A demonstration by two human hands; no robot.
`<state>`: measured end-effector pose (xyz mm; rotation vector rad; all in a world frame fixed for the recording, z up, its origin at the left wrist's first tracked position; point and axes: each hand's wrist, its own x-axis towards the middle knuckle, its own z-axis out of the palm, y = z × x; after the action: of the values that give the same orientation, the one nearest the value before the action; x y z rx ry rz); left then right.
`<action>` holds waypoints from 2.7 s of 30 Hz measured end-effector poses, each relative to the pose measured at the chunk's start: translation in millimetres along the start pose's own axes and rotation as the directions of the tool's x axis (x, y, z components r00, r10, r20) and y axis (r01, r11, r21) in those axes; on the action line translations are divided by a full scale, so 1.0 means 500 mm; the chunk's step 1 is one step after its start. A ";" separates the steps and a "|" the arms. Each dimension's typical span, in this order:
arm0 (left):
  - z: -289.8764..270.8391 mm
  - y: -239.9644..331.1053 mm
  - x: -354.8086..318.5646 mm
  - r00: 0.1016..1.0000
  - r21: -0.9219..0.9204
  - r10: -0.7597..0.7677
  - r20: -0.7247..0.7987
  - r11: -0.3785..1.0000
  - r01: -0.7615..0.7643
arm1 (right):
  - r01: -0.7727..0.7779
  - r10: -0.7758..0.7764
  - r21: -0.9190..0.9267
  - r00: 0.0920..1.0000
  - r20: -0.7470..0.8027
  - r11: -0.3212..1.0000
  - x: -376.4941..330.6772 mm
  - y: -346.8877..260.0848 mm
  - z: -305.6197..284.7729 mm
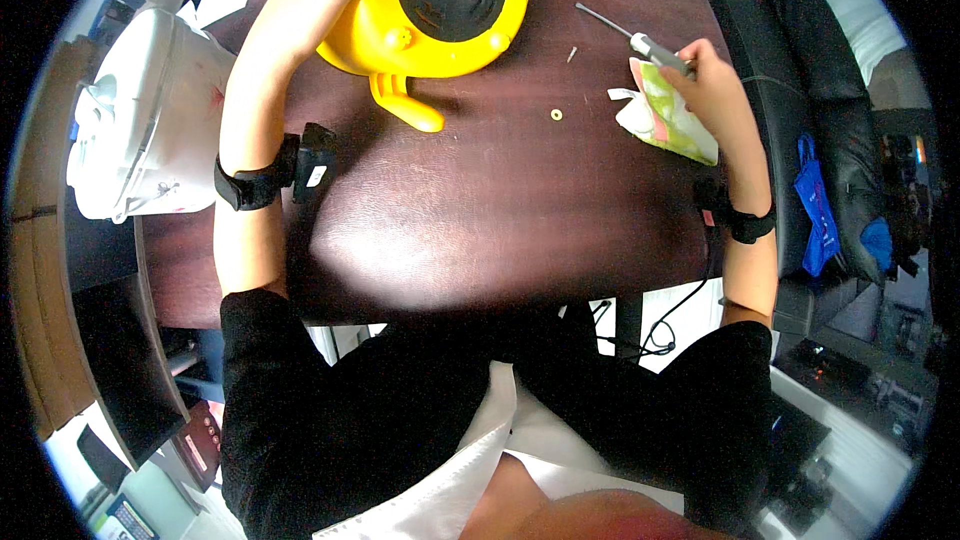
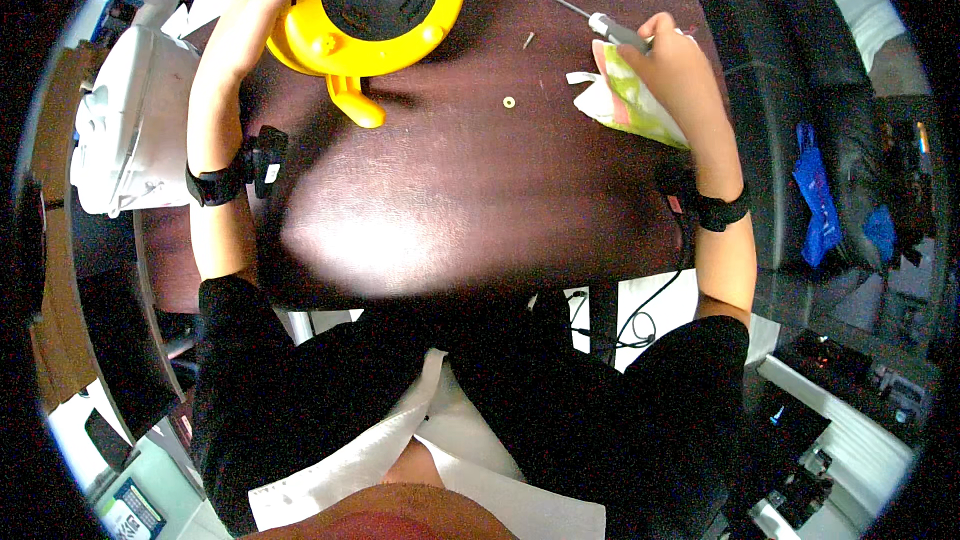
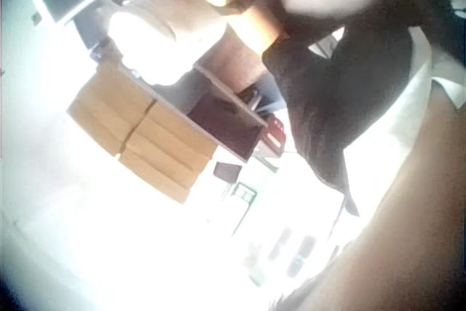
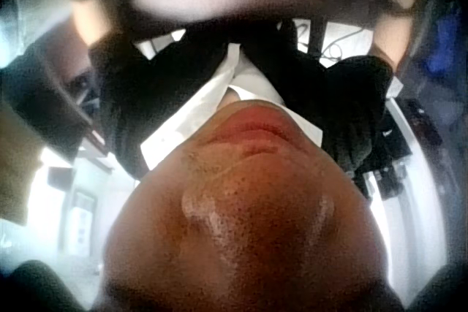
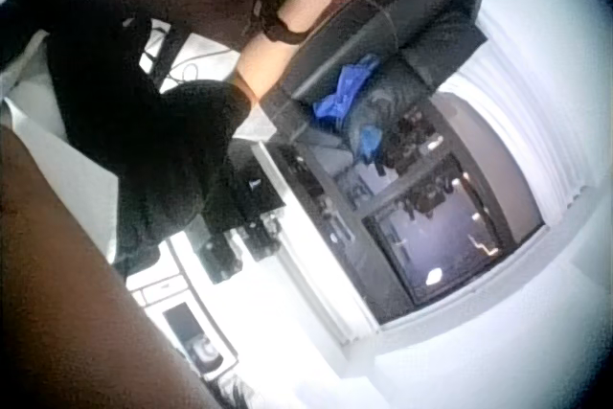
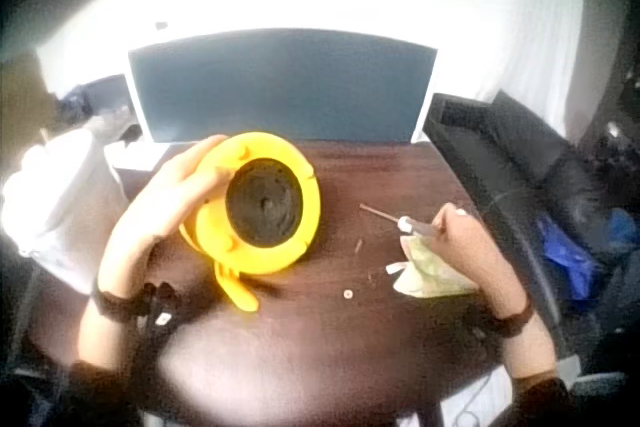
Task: The person wipes the inside of a yellow electric pot with a cloth, then uses a screwdriver to remove a screw from the bottom of the pot. They lift the inner pot out, place it aside, and continue to manipulate the base.
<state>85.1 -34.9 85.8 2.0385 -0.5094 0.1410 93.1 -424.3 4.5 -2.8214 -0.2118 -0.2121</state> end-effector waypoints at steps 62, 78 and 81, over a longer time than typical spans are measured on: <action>-0.002 0.022 -0.012 0.998 0.062 -0.049 0.029 0.997 0.047 | 0.263 -0.242 -0.061 0.941 0.236 0.963 -0.075 0.091 0.010; -0.010 0.012 -0.009 0.999 0.031 -0.013 0.040 0.999 0.012 | -0.126 0.076 0.495 0.990 0.119 0.860 -0.058 0.036 -0.091; -0.002 0.009 0.003 0.996 -0.004 0.032 0.087 0.999 -0.031 | 0.015 0.067 0.493 0.987 -0.149 0.870 -0.039 0.031 -0.069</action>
<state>84.6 -36.3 90.4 2.0416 -0.5962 0.0702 72.6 -452.1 29.5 -2.2822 -0.1623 -0.3276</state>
